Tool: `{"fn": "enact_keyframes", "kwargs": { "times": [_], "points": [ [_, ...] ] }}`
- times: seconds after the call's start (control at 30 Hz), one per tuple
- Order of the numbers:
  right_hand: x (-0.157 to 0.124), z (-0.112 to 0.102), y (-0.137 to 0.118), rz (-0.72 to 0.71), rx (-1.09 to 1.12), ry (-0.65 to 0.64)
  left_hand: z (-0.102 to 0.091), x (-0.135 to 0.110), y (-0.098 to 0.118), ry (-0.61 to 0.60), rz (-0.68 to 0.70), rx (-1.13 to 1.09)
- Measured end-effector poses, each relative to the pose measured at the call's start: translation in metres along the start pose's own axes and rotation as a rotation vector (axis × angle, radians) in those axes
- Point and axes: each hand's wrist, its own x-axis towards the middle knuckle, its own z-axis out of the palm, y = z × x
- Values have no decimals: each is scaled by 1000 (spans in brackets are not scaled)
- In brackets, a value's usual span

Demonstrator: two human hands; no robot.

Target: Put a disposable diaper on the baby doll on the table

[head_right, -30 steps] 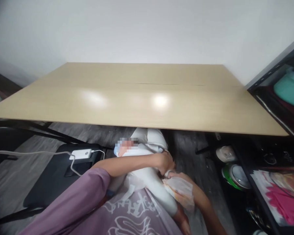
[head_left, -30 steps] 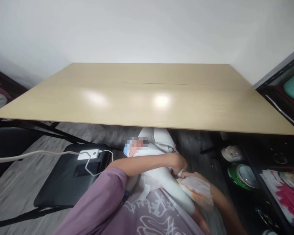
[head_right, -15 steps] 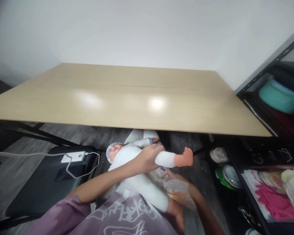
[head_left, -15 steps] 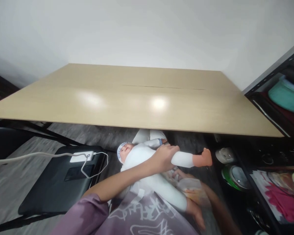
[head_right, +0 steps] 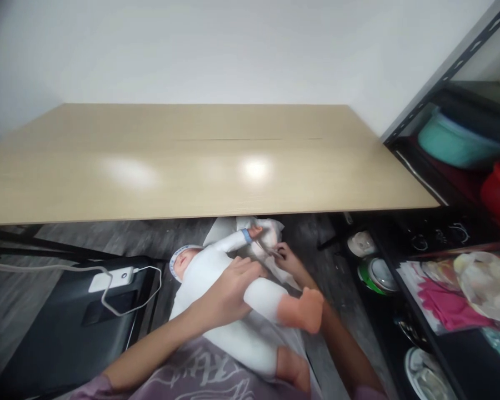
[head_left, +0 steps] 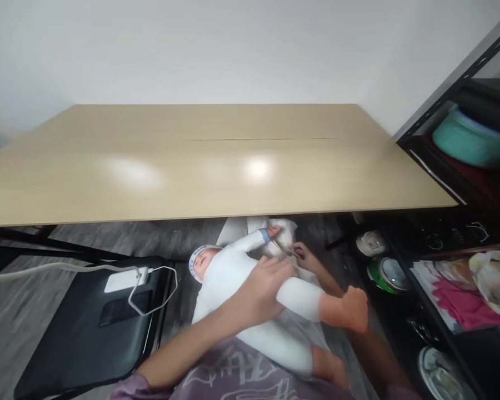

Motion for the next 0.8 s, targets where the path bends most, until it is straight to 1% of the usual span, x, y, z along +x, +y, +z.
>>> {"fn": "enact_keyframes", "kwargs": {
  "times": [0.1,0.17,0.23,0.3,0.5,0.63,0.73,0.8],
  "points": [
    [45,39,-1,43,42,33,12,-7,2,-86,29,70],
    [63,54,-2,59,39,76,18,-11,3,-141,50,121],
    [71,60,-2,81,19,128,22,-13,3,-189,69,164],
    [74,63,0,105,0,176,25,-13,2,-218,70,182],
    [70,67,15,123,-15,279,33,-10,-5,-219,89,191],
    [79,63,26,122,-31,336,33,-10,-4,-236,81,190],
    [95,56,32,124,-49,337,33,-11,-3,-241,75,205],
    [104,52,34,98,-57,293,33,-11,-1,-240,66,209]
  ]
}}
